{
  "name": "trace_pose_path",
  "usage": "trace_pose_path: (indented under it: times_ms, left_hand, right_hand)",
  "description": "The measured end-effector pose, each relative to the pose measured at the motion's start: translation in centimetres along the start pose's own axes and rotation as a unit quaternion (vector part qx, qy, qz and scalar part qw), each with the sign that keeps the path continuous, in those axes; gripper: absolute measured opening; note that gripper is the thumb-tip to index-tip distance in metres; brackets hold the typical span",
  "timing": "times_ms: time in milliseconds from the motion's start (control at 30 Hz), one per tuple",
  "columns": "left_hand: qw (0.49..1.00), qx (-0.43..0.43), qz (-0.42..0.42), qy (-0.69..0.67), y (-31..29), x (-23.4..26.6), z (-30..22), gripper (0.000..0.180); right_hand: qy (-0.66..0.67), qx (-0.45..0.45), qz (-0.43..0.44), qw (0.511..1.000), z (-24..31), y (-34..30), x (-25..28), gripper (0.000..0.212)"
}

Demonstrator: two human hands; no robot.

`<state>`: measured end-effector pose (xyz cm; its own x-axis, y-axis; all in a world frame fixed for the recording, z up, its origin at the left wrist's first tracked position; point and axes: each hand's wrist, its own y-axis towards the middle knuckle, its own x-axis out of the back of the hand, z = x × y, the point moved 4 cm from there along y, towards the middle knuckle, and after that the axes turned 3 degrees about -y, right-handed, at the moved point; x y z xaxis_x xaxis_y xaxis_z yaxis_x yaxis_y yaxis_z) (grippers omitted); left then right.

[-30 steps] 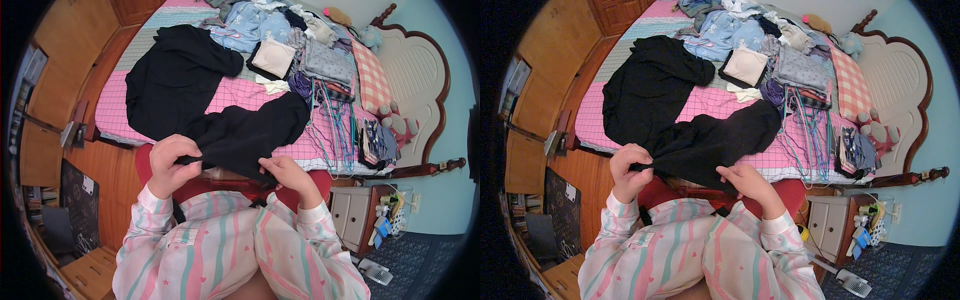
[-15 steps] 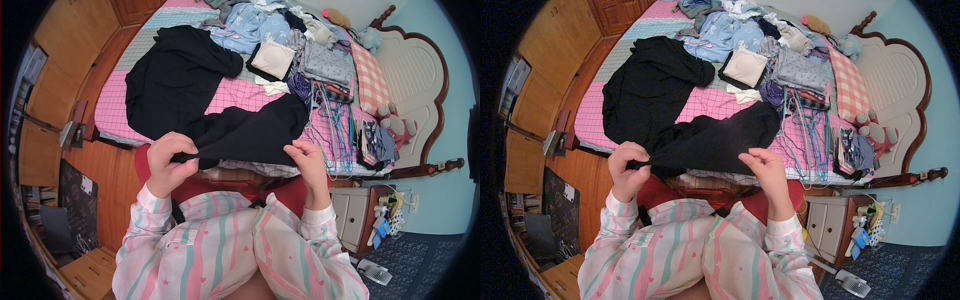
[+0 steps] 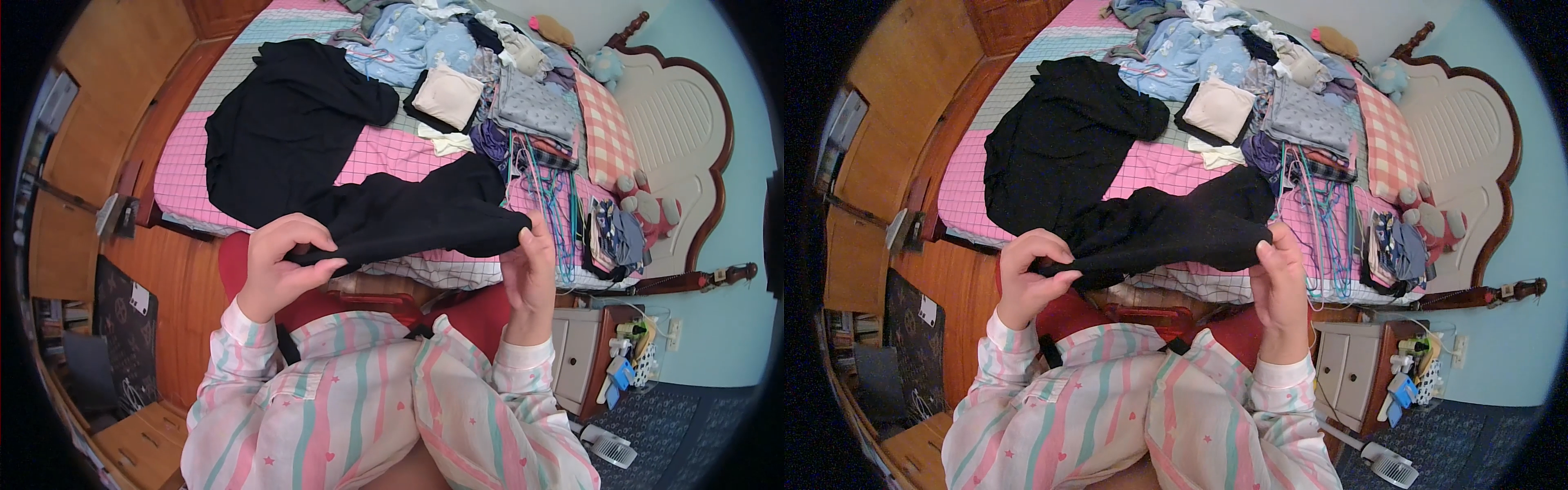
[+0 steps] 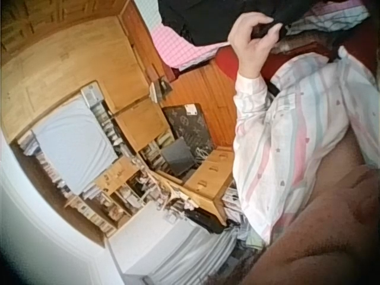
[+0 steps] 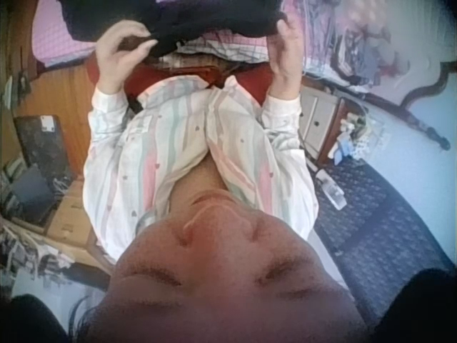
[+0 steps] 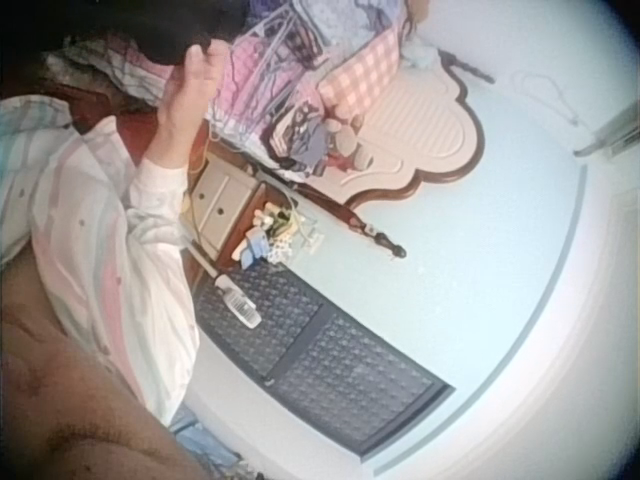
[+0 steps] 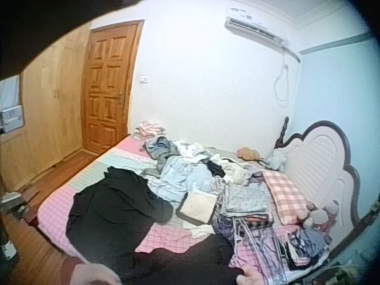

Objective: The person folds a black t-shirt and a pair of black shorts on a bed, placing them in a stack after each item is folded.

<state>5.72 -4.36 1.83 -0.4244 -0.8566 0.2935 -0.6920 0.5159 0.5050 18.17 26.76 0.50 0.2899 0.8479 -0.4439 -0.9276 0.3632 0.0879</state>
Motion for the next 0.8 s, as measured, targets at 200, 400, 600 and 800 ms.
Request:
trace_pose_path:
  times_ms: [200,400,600,800]
  left_hand:
    - [1.0,-0.005,0.013,-0.007,-0.1,-0.2,-0.1,0.031]
    - [0.997,-0.082,-0.002,-0.012,0.4,-0.5,-1.0,0.034]
    - [0.994,-0.111,-0.008,0.008,0.3,-0.2,-1.3,0.034]
    - [0.992,-0.124,-0.007,0.024,0.2,-0.1,-1.2,0.038]
  right_hand:
    - [0.015,-0.005,0.039,0.999,0.9,0.6,-0.8,0.021]
    - [0.043,0.004,0.049,0.998,0.3,0.8,-0.5,0.029]
    - [0.015,-0.013,0.007,1.0,0.2,1.0,-0.2,0.027]
    - [-0.039,-0.003,-0.007,0.999,0.5,0.6,0.0,0.043]
